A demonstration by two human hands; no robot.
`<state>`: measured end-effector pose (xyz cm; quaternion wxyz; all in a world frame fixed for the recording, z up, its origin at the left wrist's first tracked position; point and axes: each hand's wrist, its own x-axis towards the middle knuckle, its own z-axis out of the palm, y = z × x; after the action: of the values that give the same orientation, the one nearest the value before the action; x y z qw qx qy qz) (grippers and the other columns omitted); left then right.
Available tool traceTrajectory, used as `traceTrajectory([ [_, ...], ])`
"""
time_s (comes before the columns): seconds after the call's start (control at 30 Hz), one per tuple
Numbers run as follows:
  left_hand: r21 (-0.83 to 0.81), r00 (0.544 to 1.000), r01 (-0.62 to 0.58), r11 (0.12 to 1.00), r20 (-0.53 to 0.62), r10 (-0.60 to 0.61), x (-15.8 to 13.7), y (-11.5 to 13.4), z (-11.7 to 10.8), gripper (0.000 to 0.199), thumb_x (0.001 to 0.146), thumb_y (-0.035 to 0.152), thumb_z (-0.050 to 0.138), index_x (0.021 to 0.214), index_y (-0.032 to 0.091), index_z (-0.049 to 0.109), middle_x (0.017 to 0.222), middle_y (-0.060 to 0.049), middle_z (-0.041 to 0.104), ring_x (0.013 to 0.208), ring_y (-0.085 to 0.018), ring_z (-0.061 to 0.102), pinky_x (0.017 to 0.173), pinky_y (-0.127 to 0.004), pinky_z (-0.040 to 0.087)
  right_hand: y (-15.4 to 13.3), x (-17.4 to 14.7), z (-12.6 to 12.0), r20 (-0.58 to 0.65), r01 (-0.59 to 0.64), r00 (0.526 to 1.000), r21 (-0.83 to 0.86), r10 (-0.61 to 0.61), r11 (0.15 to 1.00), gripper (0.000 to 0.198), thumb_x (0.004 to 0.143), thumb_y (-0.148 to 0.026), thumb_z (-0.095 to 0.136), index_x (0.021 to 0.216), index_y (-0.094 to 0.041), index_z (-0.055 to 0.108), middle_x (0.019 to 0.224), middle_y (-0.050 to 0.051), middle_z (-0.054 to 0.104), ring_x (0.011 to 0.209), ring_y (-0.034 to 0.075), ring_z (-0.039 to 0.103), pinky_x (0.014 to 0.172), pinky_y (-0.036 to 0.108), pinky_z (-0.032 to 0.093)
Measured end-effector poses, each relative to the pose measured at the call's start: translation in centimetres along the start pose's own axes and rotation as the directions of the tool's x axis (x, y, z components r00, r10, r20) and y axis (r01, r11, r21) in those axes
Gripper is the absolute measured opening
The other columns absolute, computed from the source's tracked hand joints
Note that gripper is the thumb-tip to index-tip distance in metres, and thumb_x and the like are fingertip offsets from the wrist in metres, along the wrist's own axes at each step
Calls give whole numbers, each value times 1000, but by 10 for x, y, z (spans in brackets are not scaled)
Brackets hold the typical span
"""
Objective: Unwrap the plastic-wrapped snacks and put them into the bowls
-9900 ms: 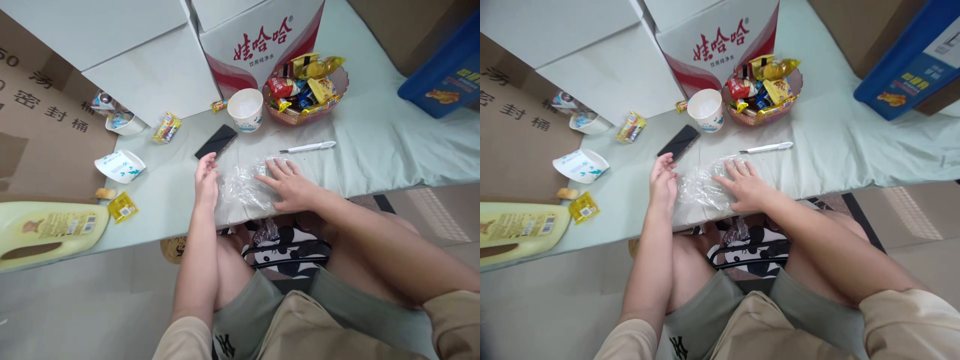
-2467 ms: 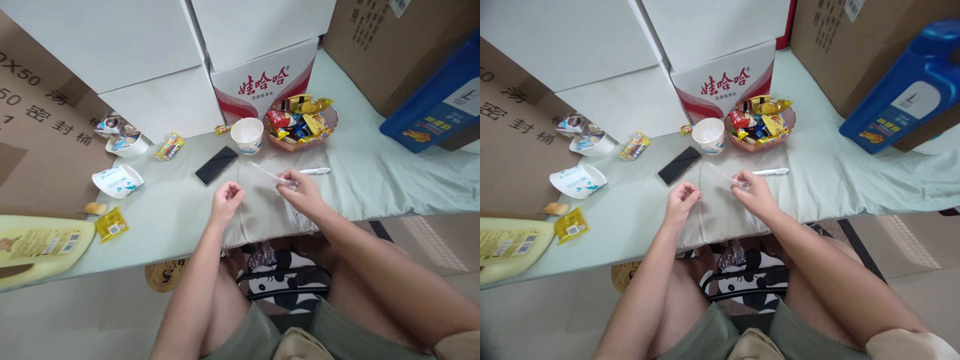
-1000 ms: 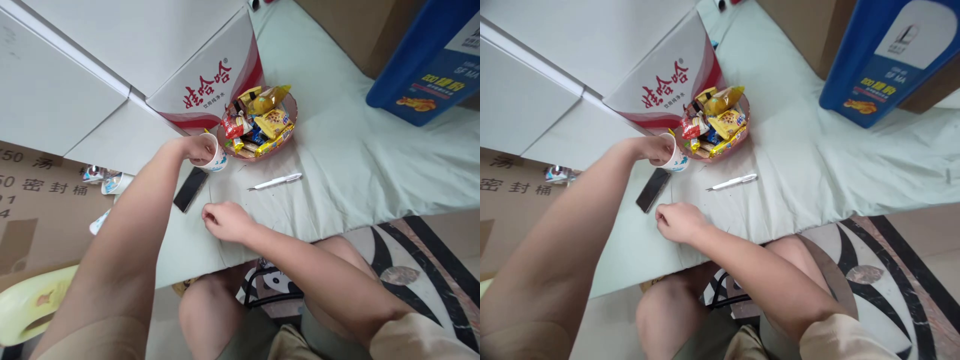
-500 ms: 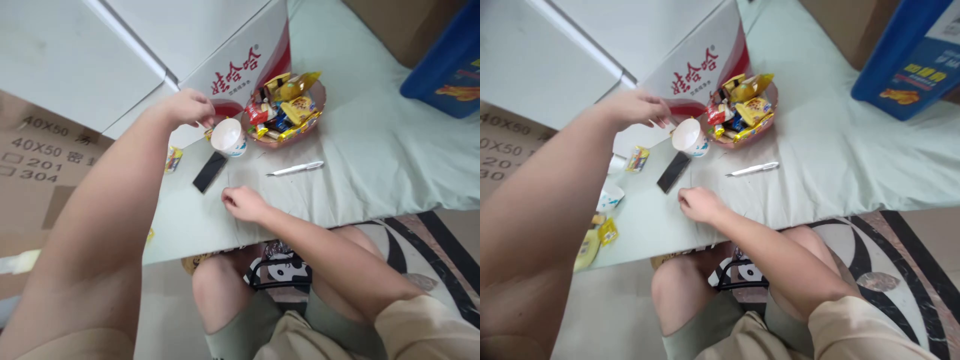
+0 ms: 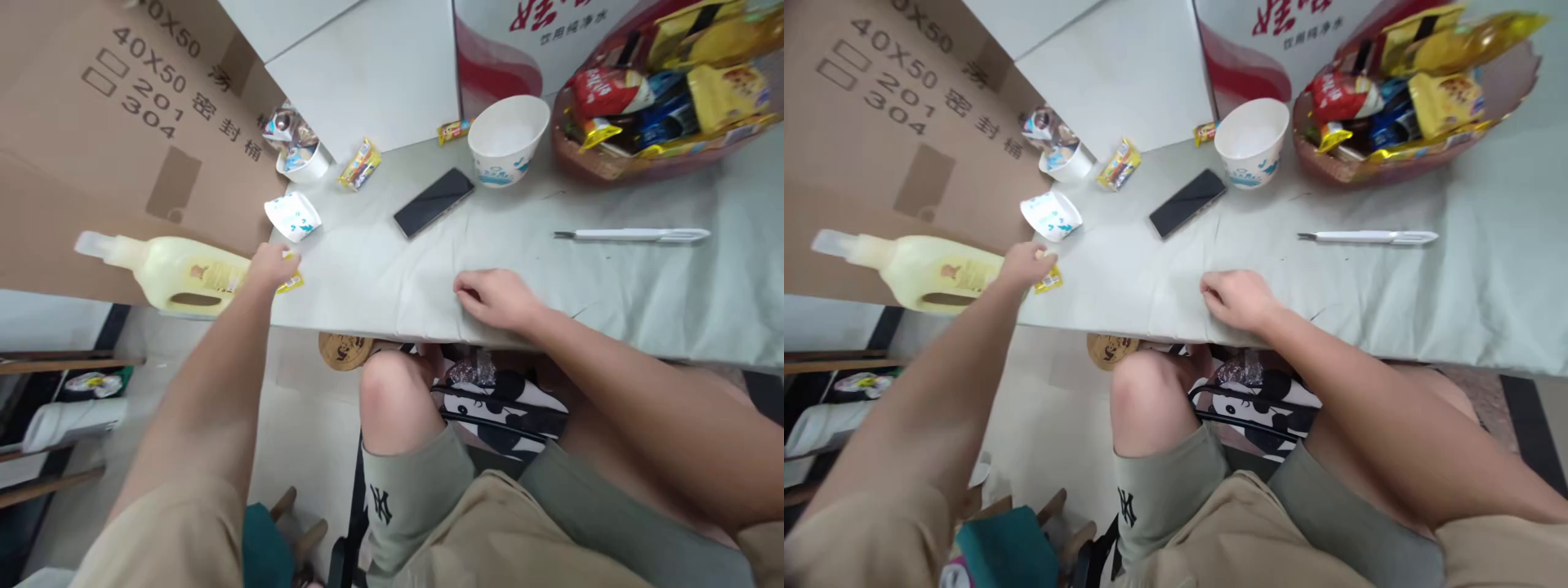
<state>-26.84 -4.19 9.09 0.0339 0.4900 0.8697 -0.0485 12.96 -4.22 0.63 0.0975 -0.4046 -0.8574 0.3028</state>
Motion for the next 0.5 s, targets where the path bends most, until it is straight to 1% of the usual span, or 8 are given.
traceTrajectory([
  [0.07, 5, 994, 88, 996, 65, -88, -2, -14, 27, 50, 97, 35, 58, 139, 9, 59, 144, -25, 57, 136, -37, 55, 110, -53, 48, -1, 3, 1, 6, -23, 1000, -48, 23, 999, 27, 91, -25, 47, 101, -21, 72, 98, 8, 78, 84, 24, 66, 66, 33, 32],
  [0.1, 0, 990, 117, 993, 84, -116, -5, -18, 41, 55, 98, 36, 53, 145, 7, 54, 150, -28, 52, 142, -39, 49, 115, -54, 43, -2, 5, 1, 8, -31, 999, -70, 32, 997, 28, 92, -27, 47, 102, -21, 72, 98, 7, 78, 84, 24, 66, 65, 33, 31],
  [0.13, -11, 986, 142, 990, 88, -141, -8, -19, 53, 60, 100, 38, 45, 151, 7, 47, 158, -28, 44, 148, -40, 42, 119, -56, 38, -3, 6, 1, 10, -36, 999, -89, 37, 995, 28, 93, -28, 46, 103, -22, 72, 99, 7, 78, 84, 24, 66, 64, 33, 30],
  [0.17, -30, 984, 161, 986, 80, -158, -12, -20, 64, 63, 101, 40, 37, 156, 9, 41, 164, -26, 37, 152, -39, 36, 122, -57, 33, -4, 7, 2, 11, -38, 999, -104, 40, 994, 29, 93, -28, 46, 103, -22, 72, 100, 7, 78, 84, 24, 66, 64, 33, 29],
  [0.23, -63, 983, 174, 983, 69, -170, -18, -21, 74, 68, 101, 43, 28, 161, 13, 33, 170, -20, 27, 157, -38, 26, 125, -58, 25, -5, 8, 2, 15, -41, 999, -116, 43, 992, 28, 94, -28, 46, 103, -23, 72, 101, 6, 78, 84, 25, 66, 63, 33, 28],
  [0.3, -75, 984, 167, 983, 76, -162, -19, -23, 73, 69, 99, 45, 28, 161, 15, 34, 171, -18, 27, 158, -38, 23, 125, -59, 23, -6, 7, 1, 20, -35, 999, -109, 37, 993, 27, 93, -27, 47, 102, -23, 72, 101, 7, 78, 83, 24, 66, 64, 33, 28],
  [0.4, -57, 983, 154, 986, 112, -147, -11, -25, 60, 67, 96, 43, 32, 157, 17, 43, 169, -17, 32, 158, -37, 23, 125, -62, 23, -6, 4, -1, 27, -8, 1000, -82, 11, 997, 26, 93, -25, 47, 100, -22, 71, 101, 7, 78, 83, 24, 65, 65, 33, 30],
  [0.5, -53, 981, 157, 986, 123, -149, 3, -20, 46, 64, 93, 40, 38, 153, 19, 48, 167, -16, 37, 156, -36, 28, 124, -64, 23, -5, 1, -2, 32, 43, 999, -56, -42, 998, 24, 93, -23, 47, 97, -21, 70, 96, 8, 77, 83, 23, 65, 69, 33, 33],
])
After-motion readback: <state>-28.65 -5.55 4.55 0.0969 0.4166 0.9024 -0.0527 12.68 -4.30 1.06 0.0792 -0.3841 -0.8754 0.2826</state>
